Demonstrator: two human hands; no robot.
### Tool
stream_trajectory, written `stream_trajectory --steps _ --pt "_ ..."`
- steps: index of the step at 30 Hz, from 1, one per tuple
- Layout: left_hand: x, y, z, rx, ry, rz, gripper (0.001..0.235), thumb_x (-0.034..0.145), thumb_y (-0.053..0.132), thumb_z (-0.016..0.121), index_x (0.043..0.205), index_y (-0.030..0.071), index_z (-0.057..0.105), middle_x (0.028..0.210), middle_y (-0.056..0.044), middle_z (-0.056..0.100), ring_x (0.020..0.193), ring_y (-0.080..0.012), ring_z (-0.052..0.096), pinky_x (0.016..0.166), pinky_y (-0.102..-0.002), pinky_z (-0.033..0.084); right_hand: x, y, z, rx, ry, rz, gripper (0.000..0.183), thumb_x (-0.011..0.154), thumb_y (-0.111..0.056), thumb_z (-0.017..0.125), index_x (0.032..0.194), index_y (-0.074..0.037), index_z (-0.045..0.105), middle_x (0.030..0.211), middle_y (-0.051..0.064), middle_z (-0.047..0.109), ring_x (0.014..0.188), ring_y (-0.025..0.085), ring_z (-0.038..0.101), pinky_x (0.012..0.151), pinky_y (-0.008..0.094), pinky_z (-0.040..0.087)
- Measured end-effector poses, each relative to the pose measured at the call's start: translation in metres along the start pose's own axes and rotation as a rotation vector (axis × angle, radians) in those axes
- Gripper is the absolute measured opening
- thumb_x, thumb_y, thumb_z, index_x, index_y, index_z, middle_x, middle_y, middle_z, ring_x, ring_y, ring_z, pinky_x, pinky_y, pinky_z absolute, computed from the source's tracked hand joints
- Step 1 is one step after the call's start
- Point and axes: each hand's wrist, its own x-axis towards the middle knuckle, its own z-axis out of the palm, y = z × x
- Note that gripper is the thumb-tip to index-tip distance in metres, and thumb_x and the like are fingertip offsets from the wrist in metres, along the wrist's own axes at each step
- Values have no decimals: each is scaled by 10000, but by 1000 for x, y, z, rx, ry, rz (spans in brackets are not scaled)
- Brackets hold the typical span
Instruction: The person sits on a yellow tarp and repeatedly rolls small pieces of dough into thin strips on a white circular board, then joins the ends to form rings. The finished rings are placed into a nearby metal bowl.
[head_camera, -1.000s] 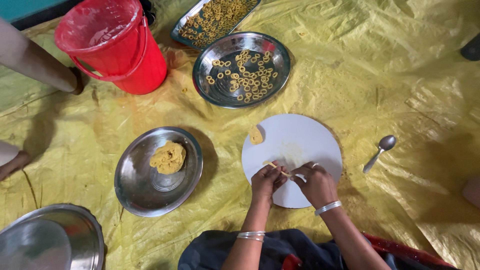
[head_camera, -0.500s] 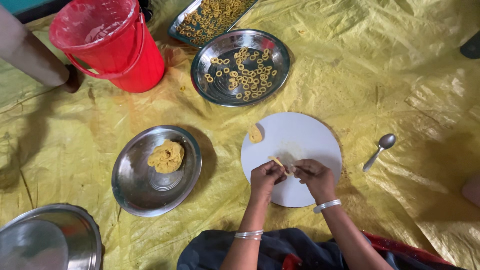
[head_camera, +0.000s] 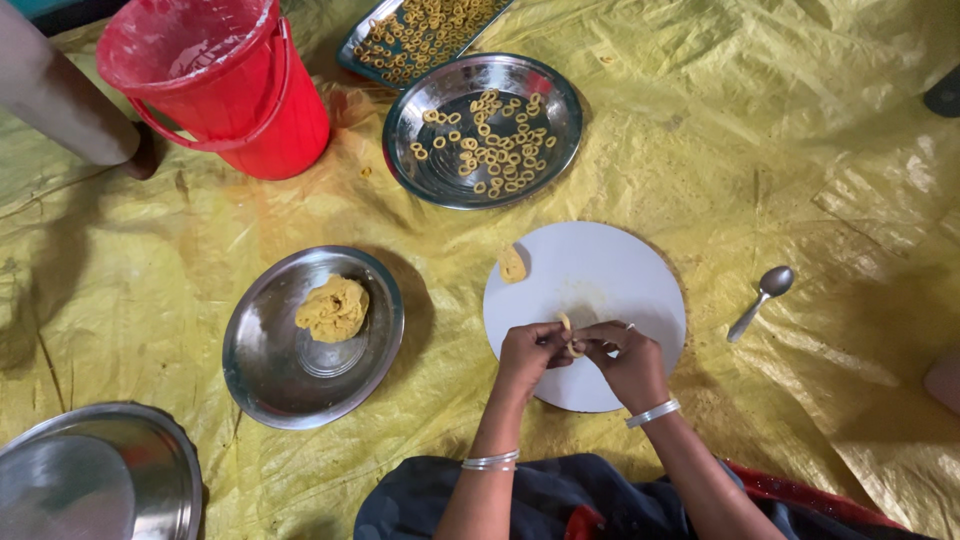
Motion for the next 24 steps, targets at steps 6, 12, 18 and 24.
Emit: stream_trajectory --steps 6,12,18,24 --pt "-3 6 3 41 37 1 246 899 -7 704 1110 -134 713 890 -125 750 708 -142 740 619 -265 643 -3 -6 0 5 62 -147 211 799 -110 809 1006 -136 776 970 4 806 847 138 775 765 298 614" --pt "0 8 -2 52 42 -14 234 908 -28 716 1116 -137 716 873 -151 741 685 -161 715 615 -266 631 -3 -9 -4 -225 127 -377 191 794 -85 797 972 -143 760 966 13 790 888 235 738 793 367 586" --pt "3 2 -2 69 0 -55 243 907 -28 706 1121 -142 699 857 -141 750 671 -165 729 604 -284 638 -4 -9 -6 -339 137 -536 206 802 -85 769 1000 -131 735 940 14 777 927 243 735 873 388 551" --pt "2 0 -3 98 -47 -47 378 935 -37 691 1280 -179 635 876 -167 772 678 -183 738 595 -284 621 -3 -5 -5 -355 102 -509 178 806 -99 785 976 -130 740 887 12 779 865 227 743 857 386 558"
